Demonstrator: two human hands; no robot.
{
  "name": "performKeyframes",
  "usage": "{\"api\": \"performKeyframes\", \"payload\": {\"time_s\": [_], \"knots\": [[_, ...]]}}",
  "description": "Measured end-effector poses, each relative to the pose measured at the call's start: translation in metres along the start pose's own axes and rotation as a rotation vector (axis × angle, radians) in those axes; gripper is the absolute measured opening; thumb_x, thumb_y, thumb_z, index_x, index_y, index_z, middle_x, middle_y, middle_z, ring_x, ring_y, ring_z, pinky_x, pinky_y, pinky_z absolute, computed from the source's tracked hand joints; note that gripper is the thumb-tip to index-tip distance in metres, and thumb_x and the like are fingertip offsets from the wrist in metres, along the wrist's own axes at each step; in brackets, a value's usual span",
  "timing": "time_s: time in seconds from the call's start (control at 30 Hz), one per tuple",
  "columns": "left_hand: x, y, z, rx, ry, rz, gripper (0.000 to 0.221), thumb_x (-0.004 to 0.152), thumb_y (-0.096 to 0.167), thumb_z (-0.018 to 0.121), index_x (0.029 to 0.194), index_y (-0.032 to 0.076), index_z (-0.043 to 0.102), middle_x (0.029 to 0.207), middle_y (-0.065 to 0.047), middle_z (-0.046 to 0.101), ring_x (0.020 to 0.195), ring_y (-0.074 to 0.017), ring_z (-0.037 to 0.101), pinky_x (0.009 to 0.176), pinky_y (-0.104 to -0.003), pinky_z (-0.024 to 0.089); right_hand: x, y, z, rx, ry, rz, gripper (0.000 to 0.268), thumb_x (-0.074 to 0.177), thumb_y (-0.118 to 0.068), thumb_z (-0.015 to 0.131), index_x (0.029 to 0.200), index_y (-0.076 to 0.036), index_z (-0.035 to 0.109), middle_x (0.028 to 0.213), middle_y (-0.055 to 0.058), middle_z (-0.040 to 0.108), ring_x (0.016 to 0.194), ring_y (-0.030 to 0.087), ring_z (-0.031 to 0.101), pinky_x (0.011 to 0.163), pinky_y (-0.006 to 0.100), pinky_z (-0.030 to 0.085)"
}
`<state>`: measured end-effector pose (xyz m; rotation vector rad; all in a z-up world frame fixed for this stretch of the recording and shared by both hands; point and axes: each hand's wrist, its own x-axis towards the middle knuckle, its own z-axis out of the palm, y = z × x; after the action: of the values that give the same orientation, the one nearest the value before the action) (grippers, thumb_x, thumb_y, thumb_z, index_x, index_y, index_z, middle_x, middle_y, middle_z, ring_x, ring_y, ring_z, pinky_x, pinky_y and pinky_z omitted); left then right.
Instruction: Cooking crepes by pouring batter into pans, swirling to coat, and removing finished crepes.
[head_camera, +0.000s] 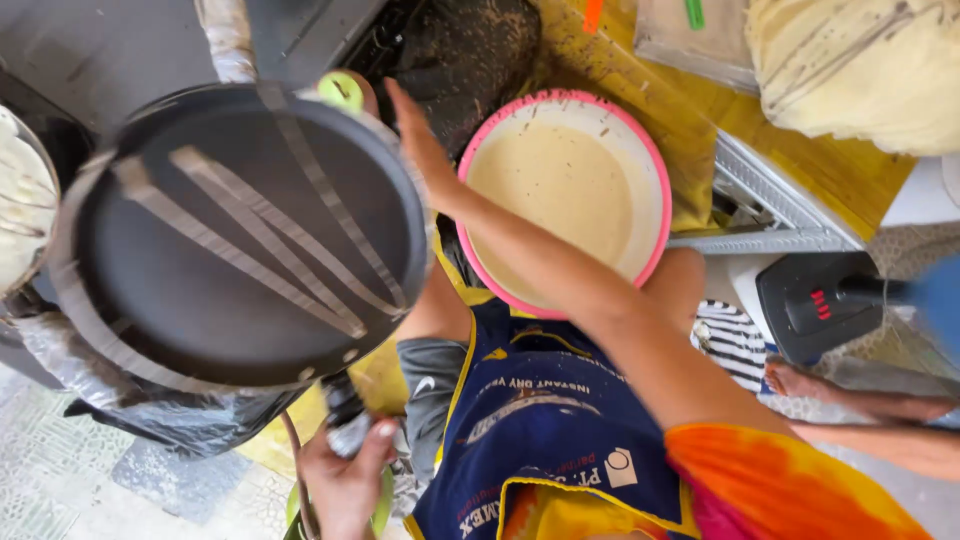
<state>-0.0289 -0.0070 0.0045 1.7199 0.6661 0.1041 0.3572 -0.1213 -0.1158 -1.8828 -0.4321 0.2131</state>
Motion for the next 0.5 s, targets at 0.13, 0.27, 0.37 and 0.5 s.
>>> {"api": "performKeyframes", "payload": {"time_s": [0.13,0.27,0.37,0.5], "knots": [[0.017,0.011,0.04,0.134,-0.219,-0.15,0.028,0.082,0.034,0.079,0.074,0.011,0.066,0.05,-0.003,0.067,0.047,-0.0113,0.06,0.048,-0.031,0.045,-0.153,-0.011,-0.114,-0.909,-0.491,0.345,0.073,0.1,-0.042,0.041,0.162,-0.012,0.017,0.165,0.018,0.029,0.154,0.033,0.021,0.124,0.052,0.007],[0.049,-0.017,0.084,0.353,-0.287,-0.015,0.051,0.08,0.044,0.086,0.069,0.0,0.064,0.05,-0.024,0.059,0.053,-0.0395,0.065,0.052,-0.045,0.045,-0.3,0.089,-0.182,-1.693,-0.511,0.324,0.012,0.076,-0.026,0.068,0.075,-0.025,0.08,0.07,0.001,0.075,0.072,0.025,0.071,0.068,0.046,0.048],[0.071,-0.03,0.11,0.405,-0.406,-0.073,0.051,0.084,0.047,0.08,0.067,0.003,0.063,0.048,-0.02,0.06,0.062,-0.0419,0.068,0.058,-0.047,0.049,-0.295,-0.008,-0.223,-1.056,-0.08,0.593,0.035,0.095,-0.014,0.053,0.078,0.006,0.076,0.063,0.021,0.066,0.08,0.05,0.068,0.082,0.057,0.049],[0.1,-0.037,0.134,0.499,-0.42,-0.112,0.05,0.08,0.061,0.077,0.068,0.014,0.064,0.043,-0.004,0.06,0.053,-0.0209,0.071,0.059,-0.033,0.056,-0.324,0.122,-0.285,-1.719,-0.049,-0.132,0.013,0.079,-0.02,0.056,0.067,-0.022,0.059,0.059,0.004,0.054,0.052,0.026,0.051,0.05,0.041,0.03]]}}
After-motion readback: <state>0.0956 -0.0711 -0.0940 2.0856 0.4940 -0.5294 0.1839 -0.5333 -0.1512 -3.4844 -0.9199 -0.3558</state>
